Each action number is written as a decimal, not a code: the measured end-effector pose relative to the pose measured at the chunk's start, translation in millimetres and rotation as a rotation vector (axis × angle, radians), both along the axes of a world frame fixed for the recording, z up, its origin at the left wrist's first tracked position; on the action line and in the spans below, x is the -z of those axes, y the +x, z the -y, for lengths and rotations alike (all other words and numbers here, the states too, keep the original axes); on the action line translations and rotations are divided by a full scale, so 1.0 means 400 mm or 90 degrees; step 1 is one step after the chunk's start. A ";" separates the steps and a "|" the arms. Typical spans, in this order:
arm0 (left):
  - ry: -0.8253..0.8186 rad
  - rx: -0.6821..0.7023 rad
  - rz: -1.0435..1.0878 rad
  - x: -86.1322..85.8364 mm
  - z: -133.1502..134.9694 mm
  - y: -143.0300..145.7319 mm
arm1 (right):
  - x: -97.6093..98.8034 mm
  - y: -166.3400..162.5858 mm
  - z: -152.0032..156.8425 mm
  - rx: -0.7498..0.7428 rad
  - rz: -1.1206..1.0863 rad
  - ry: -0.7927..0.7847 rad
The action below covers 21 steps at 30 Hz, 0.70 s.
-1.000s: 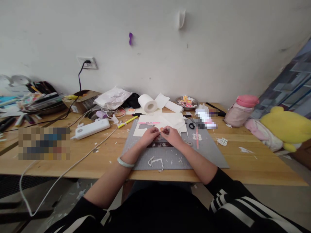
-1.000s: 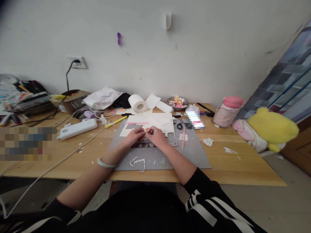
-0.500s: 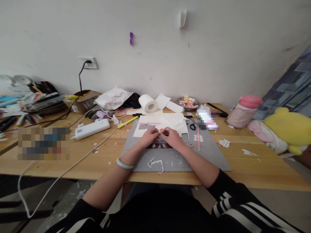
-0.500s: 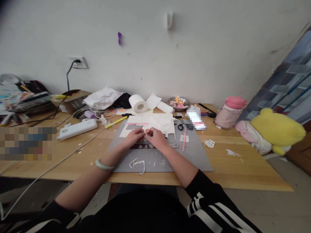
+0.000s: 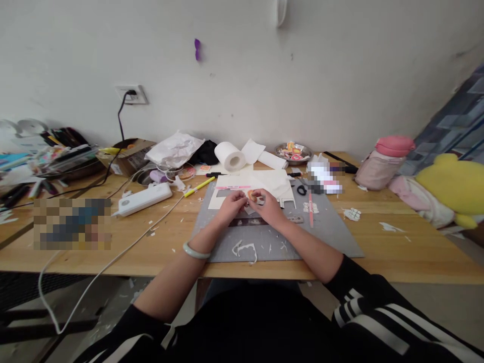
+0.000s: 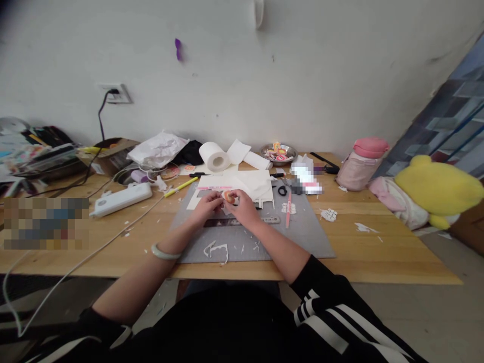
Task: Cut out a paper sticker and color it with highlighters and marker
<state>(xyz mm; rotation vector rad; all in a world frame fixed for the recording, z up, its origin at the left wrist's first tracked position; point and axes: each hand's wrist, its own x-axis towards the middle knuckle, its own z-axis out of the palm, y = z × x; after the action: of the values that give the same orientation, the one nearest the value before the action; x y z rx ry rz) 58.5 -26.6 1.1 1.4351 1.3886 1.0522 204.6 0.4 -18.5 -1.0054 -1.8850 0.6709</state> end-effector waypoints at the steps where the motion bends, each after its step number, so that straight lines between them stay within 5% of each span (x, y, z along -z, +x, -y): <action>1: -0.001 0.004 -0.002 0.000 0.001 0.001 | 0.001 0.000 -0.001 -0.003 0.002 -0.007; 21: -0.009 -0.003 -0.099 0.025 -0.013 -0.004 | 0.015 0.002 -0.013 -0.006 0.040 -0.039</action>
<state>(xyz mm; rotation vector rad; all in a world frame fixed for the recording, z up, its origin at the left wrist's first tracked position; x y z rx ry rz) 56.9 -21.5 -8.9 1.5305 1.5073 0.9484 205.3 5.6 -24.5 -1.0676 -1.9346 0.7142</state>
